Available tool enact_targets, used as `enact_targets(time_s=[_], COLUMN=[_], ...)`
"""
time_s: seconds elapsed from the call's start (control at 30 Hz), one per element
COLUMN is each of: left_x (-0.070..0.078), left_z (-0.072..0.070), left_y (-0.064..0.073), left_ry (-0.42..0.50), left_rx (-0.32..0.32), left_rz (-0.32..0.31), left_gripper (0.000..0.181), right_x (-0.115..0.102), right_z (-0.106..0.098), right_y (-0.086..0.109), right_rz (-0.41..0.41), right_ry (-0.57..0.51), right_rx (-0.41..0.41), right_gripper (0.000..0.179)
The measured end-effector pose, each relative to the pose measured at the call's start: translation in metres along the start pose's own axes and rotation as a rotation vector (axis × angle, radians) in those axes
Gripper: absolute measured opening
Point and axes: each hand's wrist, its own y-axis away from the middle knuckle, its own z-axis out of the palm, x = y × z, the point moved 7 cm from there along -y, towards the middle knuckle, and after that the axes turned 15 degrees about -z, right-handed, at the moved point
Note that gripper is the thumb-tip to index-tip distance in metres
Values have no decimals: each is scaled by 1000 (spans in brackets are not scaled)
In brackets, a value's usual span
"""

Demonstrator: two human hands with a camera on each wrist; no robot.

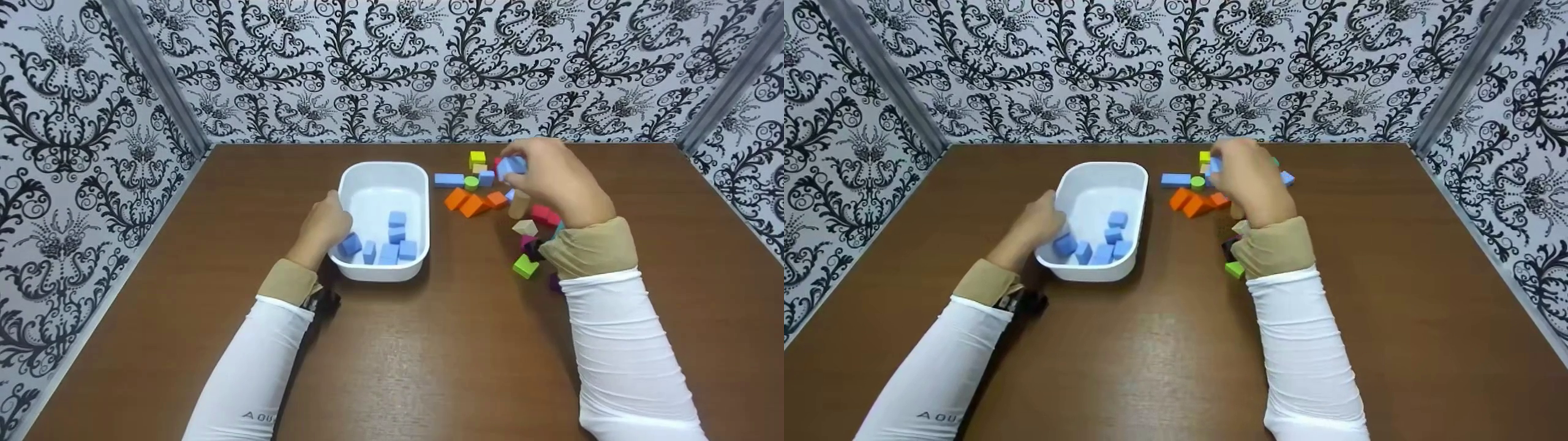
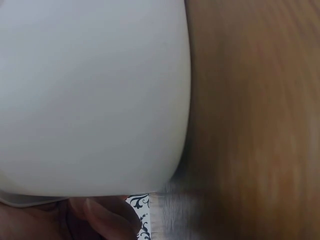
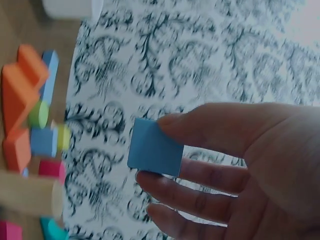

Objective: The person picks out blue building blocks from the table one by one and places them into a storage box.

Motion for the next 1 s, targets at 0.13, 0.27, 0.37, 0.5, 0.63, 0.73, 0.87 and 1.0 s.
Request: enact_targets(time_s=[0.13, 0.27, 0.37, 0.5, 0.63, 0.73, 0.87, 1.0], left_x=[0, 0, 0, 0, 0, -1, 0, 1], left_z=[0, 1, 1, -1, -1, -1, -1, -1], left_y=[-1, -1, 0, 1, 1, 1, 1, 2], left_ry=[-4, -5, -3, -9, -15, -16, -11, -2], left_rx=[2, 7, 8, 18, 23, 16, 19, 13], left_rz=[-8, -16, -13, -5, -6, -15, -13, -15], left_gripper=[67, 67, 66, 65, 65, 65, 65, 66], right_x=[-23, -42, -54, -69, -87, -102, -122, -131], right_z=[10, 19, 23, 29, 37, 46, 63, 84], right_y=[-6, -11, -13, -14, -13, -11, -12, -13], right_rz=[-70, -157, -202, -248, -310, -358, -441, -453], right_ry=[-25, 14, 54, 61, 63, 77, 97, 120], right_rx=[-9, -4, -7, -16, -20, -26, -51, -130], right_gripper=[41, 37, 34, 34, 36, 35, 33, 33])
